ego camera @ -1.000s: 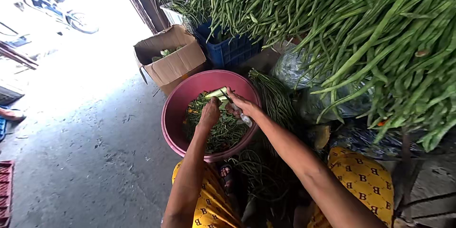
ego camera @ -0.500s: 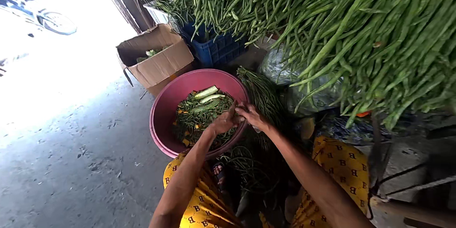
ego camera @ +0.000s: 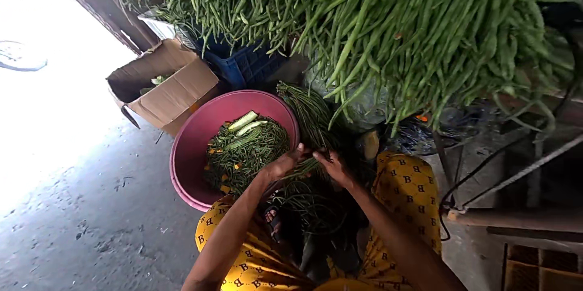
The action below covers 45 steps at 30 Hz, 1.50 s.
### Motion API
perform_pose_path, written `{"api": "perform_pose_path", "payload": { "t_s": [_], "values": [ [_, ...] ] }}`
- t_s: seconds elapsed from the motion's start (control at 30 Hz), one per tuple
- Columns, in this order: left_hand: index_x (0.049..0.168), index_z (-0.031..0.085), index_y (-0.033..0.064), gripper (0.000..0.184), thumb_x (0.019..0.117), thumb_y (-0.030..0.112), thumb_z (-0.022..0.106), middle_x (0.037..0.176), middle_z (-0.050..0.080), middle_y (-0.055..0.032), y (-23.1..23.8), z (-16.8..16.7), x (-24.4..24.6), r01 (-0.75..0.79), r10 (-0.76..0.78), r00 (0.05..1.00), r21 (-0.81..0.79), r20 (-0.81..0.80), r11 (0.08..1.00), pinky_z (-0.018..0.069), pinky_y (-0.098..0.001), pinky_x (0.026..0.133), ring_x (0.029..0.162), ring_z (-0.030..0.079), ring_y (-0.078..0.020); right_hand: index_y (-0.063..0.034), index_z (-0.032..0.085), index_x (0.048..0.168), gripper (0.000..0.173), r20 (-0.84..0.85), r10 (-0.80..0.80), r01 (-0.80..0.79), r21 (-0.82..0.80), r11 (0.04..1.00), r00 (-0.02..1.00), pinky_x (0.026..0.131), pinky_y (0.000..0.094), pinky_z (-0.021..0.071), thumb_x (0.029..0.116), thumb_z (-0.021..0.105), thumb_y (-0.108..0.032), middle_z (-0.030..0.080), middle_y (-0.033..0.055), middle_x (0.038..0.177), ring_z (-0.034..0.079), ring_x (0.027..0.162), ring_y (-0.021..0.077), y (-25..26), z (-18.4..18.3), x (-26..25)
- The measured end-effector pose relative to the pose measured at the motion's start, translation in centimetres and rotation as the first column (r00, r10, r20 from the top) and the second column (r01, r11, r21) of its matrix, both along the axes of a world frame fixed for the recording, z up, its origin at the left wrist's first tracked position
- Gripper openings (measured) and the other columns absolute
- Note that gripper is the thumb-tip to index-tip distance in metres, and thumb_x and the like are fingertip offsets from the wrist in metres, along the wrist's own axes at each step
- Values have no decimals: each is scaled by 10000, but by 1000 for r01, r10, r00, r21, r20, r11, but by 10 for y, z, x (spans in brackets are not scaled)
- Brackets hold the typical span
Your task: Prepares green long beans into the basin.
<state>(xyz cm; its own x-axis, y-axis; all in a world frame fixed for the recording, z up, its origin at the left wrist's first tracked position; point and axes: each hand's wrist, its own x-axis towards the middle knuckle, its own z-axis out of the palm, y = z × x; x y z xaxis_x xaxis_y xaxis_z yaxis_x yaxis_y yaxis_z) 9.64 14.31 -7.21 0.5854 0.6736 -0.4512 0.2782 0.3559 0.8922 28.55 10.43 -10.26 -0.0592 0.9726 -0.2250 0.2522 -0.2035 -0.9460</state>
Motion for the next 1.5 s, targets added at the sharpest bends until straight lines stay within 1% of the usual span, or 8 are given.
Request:
{"api": "perform_pose_path", "payload": {
  "t_s": [0.2,0.3,0.57,0.73,0.93,1.03,1.13,1.5],
  "values": [
    [1454,504,14,519,1012,241,654,1252,659,-186,-5,-4,10,294,-200,927,282,-317,913,549,-398,951,1024,681,-215,57,589,1295,405,198,-75,82,-28,996,977,957,410,481,1079,531,-280,647,226,1178,619,1050,256,-2,14,15],
    [1510,459,39,548,1058,329,569,1334,626,-250,-8,-7,16,389,-136,836,399,-531,831,481,-553,1044,1179,650,-376,69,585,1304,429,252,-103,118,-45,992,962,1018,441,461,1082,524,-293,636,256,1234,617,1138,306,-1,16,14],
    [1294,633,-57,459,1026,314,603,1139,707,-271,-30,-26,30,515,250,730,752,-637,412,575,-570,786,964,722,-458,12,535,1360,449,49,-317,318,-272,908,947,761,340,480,1051,596,-308,604,152,1089,553,822,169,2,8,14],
    [1353,551,-102,441,1112,247,431,1279,630,-313,-27,-9,35,581,15,674,542,-739,608,497,-535,1019,1179,644,-458,18,539,1316,437,5,-355,339,-315,887,935,626,262,432,1038,619,-310,549,72,930,475,675,94,3,2,16],
    [1363,544,-55,410,1115,251,432,1232,632,-280,-16,1,21,386,-158,810,309,-565,869,466,-522,1037,1150,629,-374,36,562,1381,524,300,-151,235,-269,934,942,1118,545,402,1057,562,-375,572,269,1396,536,1330,384,-4,-5,39],
    [1292,584,-12,349,1113,238,419,1034,625,-118,-9,-3,8,239,-137,920,248,-367,939,508,-349,832,867,592,-161,-49,569,1391,413,279,-130,201,-244,949,952,981,476,496,1010,642,-193,619,214,1320,627,1148,309,-8,-12,53],
    [1160,568,16,267,1116,201,381,778,489,49,-8,-8,5,82,-69,991,105,-117,991,419,-189,562,585,444,-20,-76,552,1386,431,-155,-197,157,-236,959,968,511,209,425,972,665,-109,594,19,896,475,568,52,-18,-10,46],
    [1102,531,90,206,1114,181,347,725,488,86,-4,-4,-5,-64,69,993,-50,99,997,400,-151,531,555,436,5,-78,624,969,92,-552,-177,84,-189,978,815,444,167,408,994,653,-161,474,-74,547,411,420,15,20,10,-19]
  ]
}}
